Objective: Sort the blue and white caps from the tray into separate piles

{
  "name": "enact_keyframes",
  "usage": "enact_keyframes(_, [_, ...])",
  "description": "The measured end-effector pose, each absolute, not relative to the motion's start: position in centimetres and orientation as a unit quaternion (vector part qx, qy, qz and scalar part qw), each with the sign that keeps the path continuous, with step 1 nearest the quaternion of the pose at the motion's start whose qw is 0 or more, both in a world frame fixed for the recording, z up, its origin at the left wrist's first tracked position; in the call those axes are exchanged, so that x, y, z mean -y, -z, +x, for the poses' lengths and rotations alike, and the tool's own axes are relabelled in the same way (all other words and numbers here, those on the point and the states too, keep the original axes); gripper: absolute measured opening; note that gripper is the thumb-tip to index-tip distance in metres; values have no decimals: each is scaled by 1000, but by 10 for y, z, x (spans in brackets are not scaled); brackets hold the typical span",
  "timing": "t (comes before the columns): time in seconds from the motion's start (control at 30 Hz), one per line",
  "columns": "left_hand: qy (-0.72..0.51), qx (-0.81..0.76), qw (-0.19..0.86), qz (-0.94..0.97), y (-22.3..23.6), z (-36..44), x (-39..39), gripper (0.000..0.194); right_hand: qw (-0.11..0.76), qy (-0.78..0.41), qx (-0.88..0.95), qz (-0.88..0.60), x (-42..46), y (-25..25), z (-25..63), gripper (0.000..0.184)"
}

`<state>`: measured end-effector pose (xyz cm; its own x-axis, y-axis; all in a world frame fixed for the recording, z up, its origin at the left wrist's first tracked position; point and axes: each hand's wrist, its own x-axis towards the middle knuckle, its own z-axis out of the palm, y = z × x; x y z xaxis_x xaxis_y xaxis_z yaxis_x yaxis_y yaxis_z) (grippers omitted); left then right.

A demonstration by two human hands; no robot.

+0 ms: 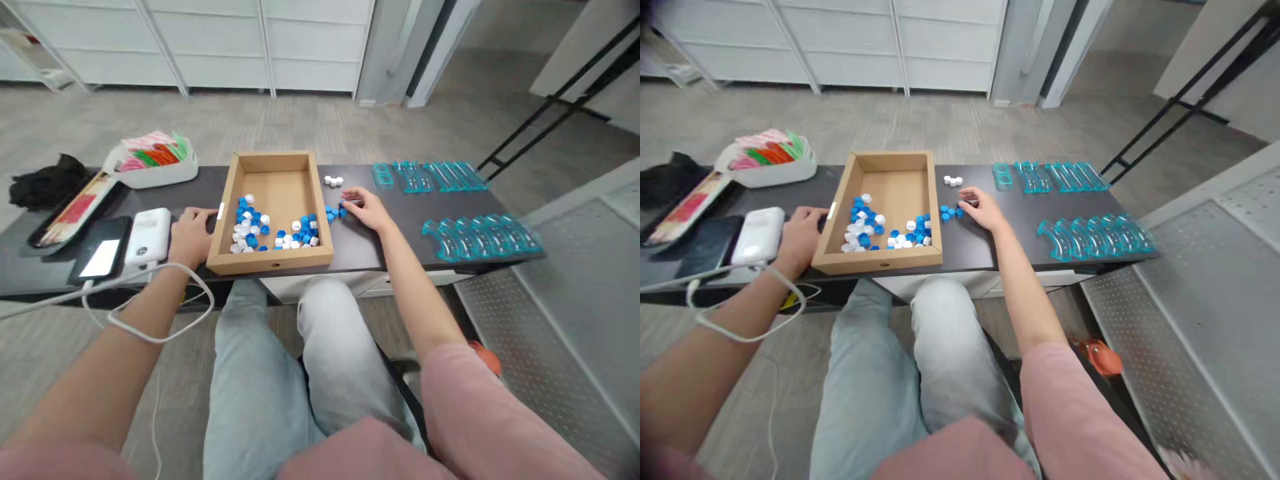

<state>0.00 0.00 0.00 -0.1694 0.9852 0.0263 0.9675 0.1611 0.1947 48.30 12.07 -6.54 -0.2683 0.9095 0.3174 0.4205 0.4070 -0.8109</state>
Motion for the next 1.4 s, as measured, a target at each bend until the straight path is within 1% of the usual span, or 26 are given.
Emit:
enact_keyframes(0.17, [-88,-757,58,645,1,-1,1,70,393,-269,728,-492,-124,66,484,36])
enact_keyframes(0.27, [-90,-757,59,645,0,-1,1,69,382,-278,734,-488,-123,64,484,32])
enact_keyframes(0.53, [-83,-760,57,642,-2,0,2,65,375,-313,731,-477,-117,59,483,33])
enact_keyframes(0.67, [-91,-758,54,643,-1,0,2,62,394,-327,711,-482,-118,58,480,29])
enact_keyframes(0.87, [-108,-749,60,651,6,-5,-1,67,420,-335,683,-495,-122,58,480,26])
enact_keyframes(1.03, [-145,-750,49,644,16,-9,-4,64,446,-303,695,-476,-125,31,469,29])
enact_keyframes(1.07, [-148,-748,47,645,18,-10,-5,64,436,-299,715,-457,-124,21,458,31])
enact_keyframes(1.13, [-151,-745,44,649,21,-12,-5,64,387,-298,777,-396,-118,-1,426,34])
enact_keyframes(1.2, [-154,-743,40,650,23,-13,-6,64,293,-298,852,-316,-110,-21,383,33])
enact_keyframes(1.27, [-157,-741,38,651,25,-13,-6,64,183,-282,909,-245,-102,-37,338,27])
enact_keyframes(1.33, [-159,-740,38,652,26,-13,-5,64,89,-241,941,-219,-95,-44,300,21])
enact_keyframes(1.4, [-160,-740,38,652,26,-12,-5,64,18,-198,955,-222,-89,-44,274,17])
